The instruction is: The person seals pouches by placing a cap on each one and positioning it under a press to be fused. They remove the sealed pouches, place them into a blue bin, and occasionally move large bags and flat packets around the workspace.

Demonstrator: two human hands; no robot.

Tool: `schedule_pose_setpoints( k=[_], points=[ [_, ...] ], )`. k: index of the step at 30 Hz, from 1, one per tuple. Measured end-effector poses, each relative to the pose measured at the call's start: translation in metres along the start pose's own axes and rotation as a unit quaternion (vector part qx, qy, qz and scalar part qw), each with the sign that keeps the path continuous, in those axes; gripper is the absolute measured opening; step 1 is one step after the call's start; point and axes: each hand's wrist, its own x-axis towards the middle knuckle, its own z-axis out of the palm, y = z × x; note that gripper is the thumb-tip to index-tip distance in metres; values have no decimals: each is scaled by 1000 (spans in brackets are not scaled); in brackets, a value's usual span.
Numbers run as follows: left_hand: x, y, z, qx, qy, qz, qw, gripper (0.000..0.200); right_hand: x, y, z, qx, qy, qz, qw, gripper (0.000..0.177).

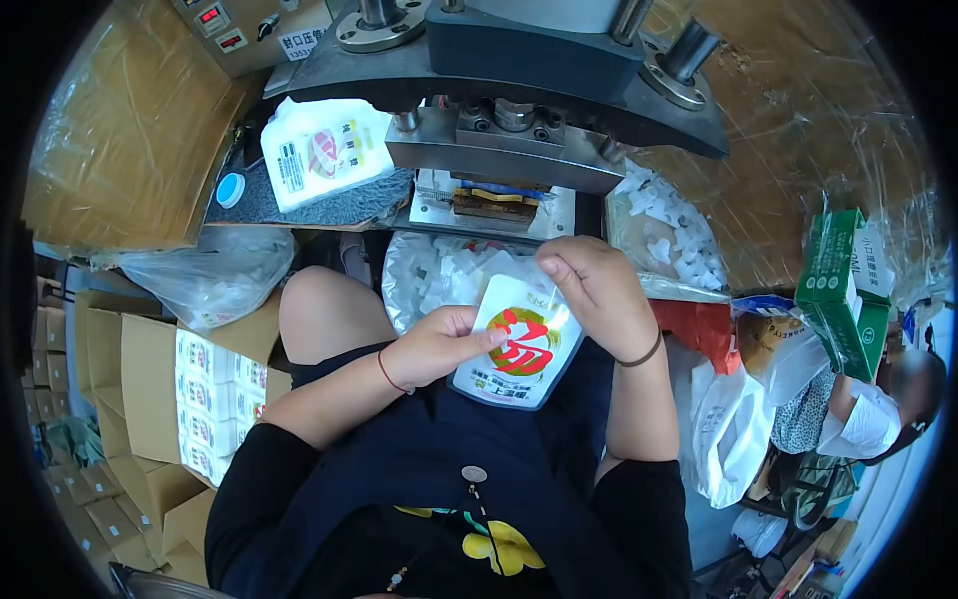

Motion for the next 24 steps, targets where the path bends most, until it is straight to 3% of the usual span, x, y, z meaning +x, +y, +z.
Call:
schedule_pose_setpoints(
  k=[2,3,5,11,14,17,19,20,23,24],
  points=[
    [3,-3,3,15,-32,10,999,35,0,0,-9,-17,-23,-31,999,22],
    [-17,14,-24,76,-3,-11,997,34,12,6,21,12,-6,-62,998,23],
    [-2,4,-15,81,-19,7,996,34,8,15,-3,-49,-57,-82,994,26],
    [1,5,-8,60,-43,-2,997,33,8,14,-15,-36,-125,-64,989,25],
    [0,3,-7,23,-39,6,999,32,3,18,-13,-2,-48,-70,996,26],
    [0,5,-12,-25,-18,22,999,33,-6,41,-38,-307,108,6,946,30],
    [4,10,-24,-55,27,24,998,33,-20,63,-51,-374,10,155,914,31],
    [7,15,-29,-57,49,41,996,32,-21,72,-51,-341,-11,207,917,27],
    [16,40,-36,-86,100,47,990,30,-20,106,-57,-171,-40,84,981,24],
    [18,48,-37,-90,113,36,989,29,-20,103,-55,-158,-17,83,984,25]
  ],
)
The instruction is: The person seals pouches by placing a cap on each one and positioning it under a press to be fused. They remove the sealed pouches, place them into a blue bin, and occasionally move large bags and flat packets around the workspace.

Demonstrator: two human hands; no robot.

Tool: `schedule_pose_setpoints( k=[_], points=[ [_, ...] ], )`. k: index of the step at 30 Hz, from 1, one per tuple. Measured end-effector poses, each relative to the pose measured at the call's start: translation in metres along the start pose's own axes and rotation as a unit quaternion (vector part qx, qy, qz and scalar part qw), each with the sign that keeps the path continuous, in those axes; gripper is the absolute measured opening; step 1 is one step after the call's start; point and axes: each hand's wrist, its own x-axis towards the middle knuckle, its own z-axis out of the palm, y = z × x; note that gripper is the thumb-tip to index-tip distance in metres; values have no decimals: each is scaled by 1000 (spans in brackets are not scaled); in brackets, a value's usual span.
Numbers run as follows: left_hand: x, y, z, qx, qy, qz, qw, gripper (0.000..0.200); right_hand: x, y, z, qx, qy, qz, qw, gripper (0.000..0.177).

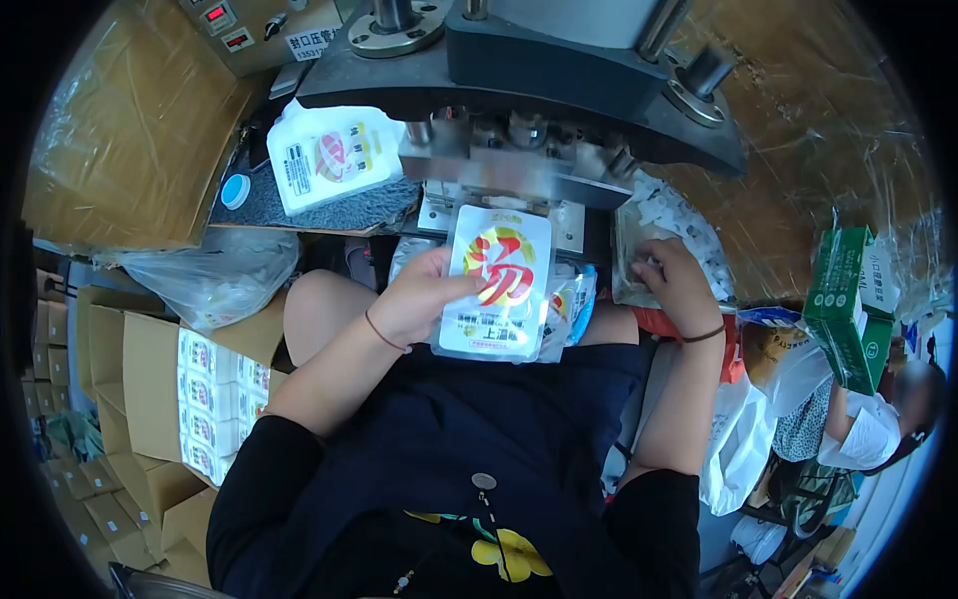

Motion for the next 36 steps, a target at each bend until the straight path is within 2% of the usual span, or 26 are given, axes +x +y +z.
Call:
schedule_pose_setpoints(
  k=[2,4,5,7,8,9,12,13,15,16,18,19,21,23,25,27,29,32,33,34,36],
  points=[
    [5,3,-4,0,4,-16,1000,33,0,4,1,27,-3,37,999,26],
    [19,-8,-28,193,110,142,965,40,1,0,-2,37,7,63,997,27],
    [23,-12,-41,284,162,218,920,43,2,-8,-3,34,17,70,997,27],
    [14,38,-50,338,275,348,830,57,-1,-11,1,25,51,70,996,28],
    [12,63,-68,554,353,389,646,59,-4,-8,5,17,77,62,995,28],
    [7,79,-84,721,400,394,405,62,-6,-7,7,9,105,52,993,29],
    [-12,60,-108,824,299,309,368,65,-16,-10,10,-83,211,15,974,27],
    [-23,49,-101,822,262,329,383,52,-15,-13,10,-51,222,4,974,26],
    [-31,37,-114,805,226,342,428,42,-19,-28,12,13,242,-11,970,27],
    [-39,35,-117,756,254,349,492,38,-17,-42,16,29,251,-32,967,28],
    [-53,31,-116,639,302,356,611,31,-17,-75,29,78,215,-14,973,25],
    [-50,31,-81,301,252,326,860,22,-18,-89,36,103,196,-4,975,23],
    [-51,22,-69,340,170,263,887,16,-10,-105,42,142,55,-91,984,18],
    [-53,20,-41,427,145,223,864,22,1,-129,43,182,24,-176,967,15],
    [-47,12,-20,489,122,190,843,27,4,-139,48,263,78,-80,958,15],
    [-36,-6,-7,410,83,171,892,29,14,-143,49,285,116,-80,948,15],
    [-29,-25,-10,375,44,121,918,29,13,-136,48,231,96,-93,964,13],
    [-32,-28,12,158,-48,29,986,31,13,-124,34,145,44,-156,976,15],
    [-30,-31,14,139,-63,7,988,30,11,-120,28,118,18,-181,976,16],
    [-28,-36,16,120,-79,-17,989,30,8,-119,23,130,-44,-160,978,18],
    [-25,-40,14,82,-118,-66,987,28,5,-109,23,104,18,-148,983,19]
  ],
)
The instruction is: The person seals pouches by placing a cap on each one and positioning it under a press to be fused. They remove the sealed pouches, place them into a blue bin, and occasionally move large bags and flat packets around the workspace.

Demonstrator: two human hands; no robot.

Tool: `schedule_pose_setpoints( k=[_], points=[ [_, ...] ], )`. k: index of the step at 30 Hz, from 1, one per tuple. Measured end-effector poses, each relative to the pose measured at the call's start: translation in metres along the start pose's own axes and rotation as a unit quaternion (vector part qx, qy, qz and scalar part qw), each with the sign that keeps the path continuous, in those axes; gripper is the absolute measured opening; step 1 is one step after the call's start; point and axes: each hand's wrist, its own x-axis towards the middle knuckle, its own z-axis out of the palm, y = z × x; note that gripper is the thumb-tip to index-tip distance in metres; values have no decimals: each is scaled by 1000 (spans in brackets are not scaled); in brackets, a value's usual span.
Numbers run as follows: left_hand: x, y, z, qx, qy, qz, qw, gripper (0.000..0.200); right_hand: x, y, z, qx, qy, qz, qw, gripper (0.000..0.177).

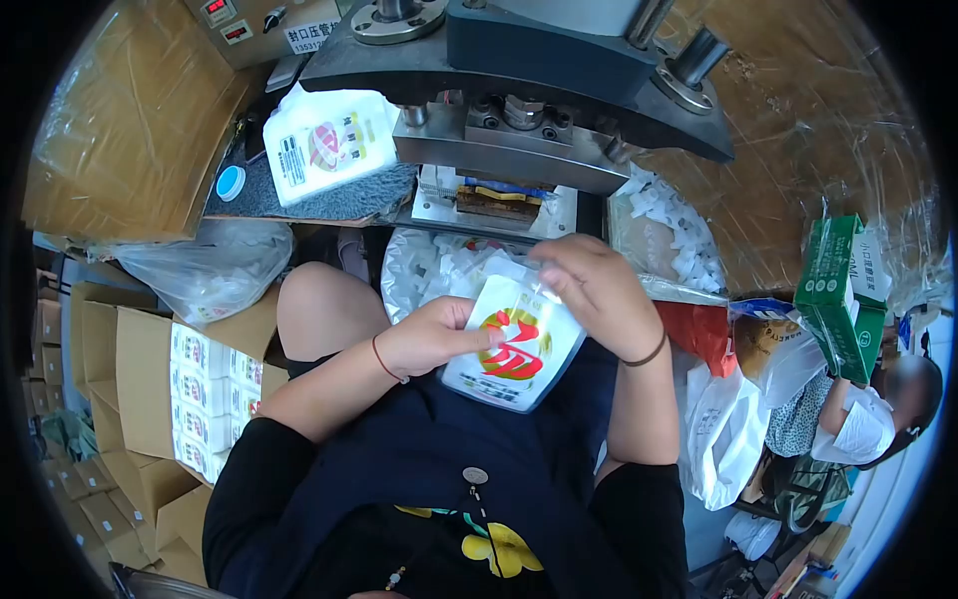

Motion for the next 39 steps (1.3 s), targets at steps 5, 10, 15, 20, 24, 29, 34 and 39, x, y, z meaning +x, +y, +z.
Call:
schedule_pose_setpoints(
  k=[5,10,15,20,24,29,34,39],
  points=[
    [13,17,-22,-26,65,43,997,30,-8,72,-32,-327,109,115,932,33],
    [26,48,-40,-73,113,49,990,31,-5,95,-24,-300,56,210,929,38],
    [15,61,-70,371,345,214,835,43,-13,104,-23,-260,59,224,937,37],
    [-23,87,-150,781,472,197,358,63,-29,118,-26,-215,137,174,951,38],
    [-49,55,-132,783,355,295,417,31,-43,95,-37,-218,168,121,954,26],
    [-53,42,-95,231,342,290,864,16,-32,30,-4,180,205,142,952,19],
    [-36,44,-42,417,256,177,854,22,5,-20,24,196,137,70,968,14],
    [-14,20,-19,206,162,148,954,29,16,-26,21,134,148,42,979,11]
  ],
)
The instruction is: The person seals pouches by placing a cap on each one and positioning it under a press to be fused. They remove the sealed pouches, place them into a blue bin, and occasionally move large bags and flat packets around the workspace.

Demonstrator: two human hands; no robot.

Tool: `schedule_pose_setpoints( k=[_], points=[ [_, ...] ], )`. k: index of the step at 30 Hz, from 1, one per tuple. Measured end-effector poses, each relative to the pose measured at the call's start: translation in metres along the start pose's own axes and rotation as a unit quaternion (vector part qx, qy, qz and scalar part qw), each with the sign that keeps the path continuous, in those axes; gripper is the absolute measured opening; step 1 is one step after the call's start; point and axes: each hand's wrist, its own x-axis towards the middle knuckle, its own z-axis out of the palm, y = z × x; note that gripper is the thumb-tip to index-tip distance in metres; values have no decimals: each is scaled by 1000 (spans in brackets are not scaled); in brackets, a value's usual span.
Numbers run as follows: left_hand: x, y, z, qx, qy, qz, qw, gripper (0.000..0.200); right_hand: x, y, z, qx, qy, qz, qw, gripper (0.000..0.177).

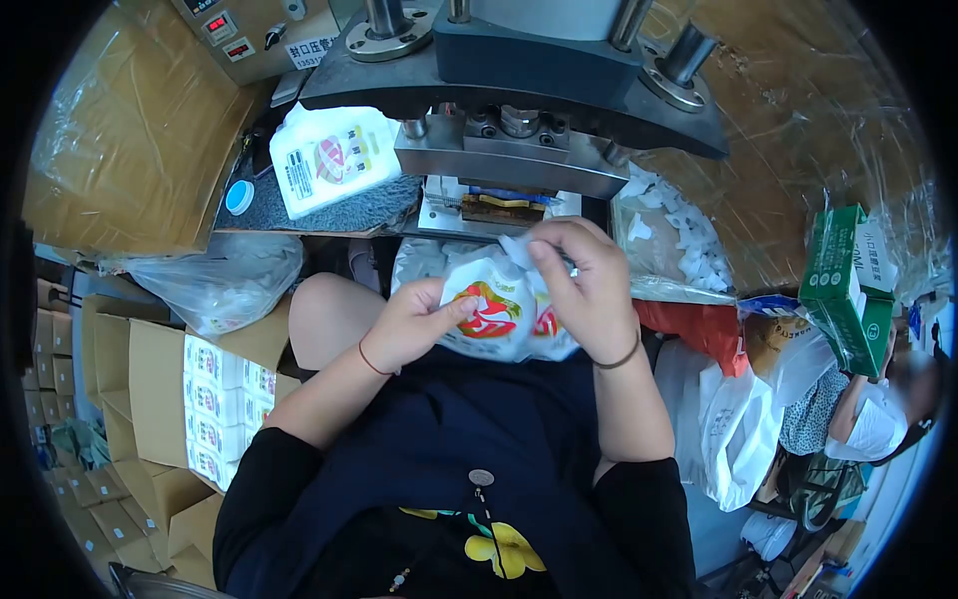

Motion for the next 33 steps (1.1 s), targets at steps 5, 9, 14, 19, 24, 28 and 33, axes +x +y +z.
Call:
schedule_pose_setpoints(
  k=[5,9,14,19,24,28,33],
  points=[
    [-1,-4,21,-31,-37,-6,999,29,-9,14,-22,23,1,17,1000,9],
    [5,-24,24,2,-44,-18,999,30,-4,-2,-21,48,6,72,996,10],
    [1,-3,30,-150,-102,-92,979,32,-4,4,-31,-77,-92,56,991,12],
    [4,-9,27,-218,-130,-130,958,29,-5,23,-45,-200,-21,92,975,26],
    [28,3,4,-234,-47,-100,966,29,-4,94,-81,-376,-39,63,924,32],
    [45,11,-7,-261,-27,-125,957,29,-6,120,-77,-370,-53,67,925,36],
    [58,10,-63,319,284,167,889,50,-12,129,-73,-348,24,89,933,33]
  ],
)
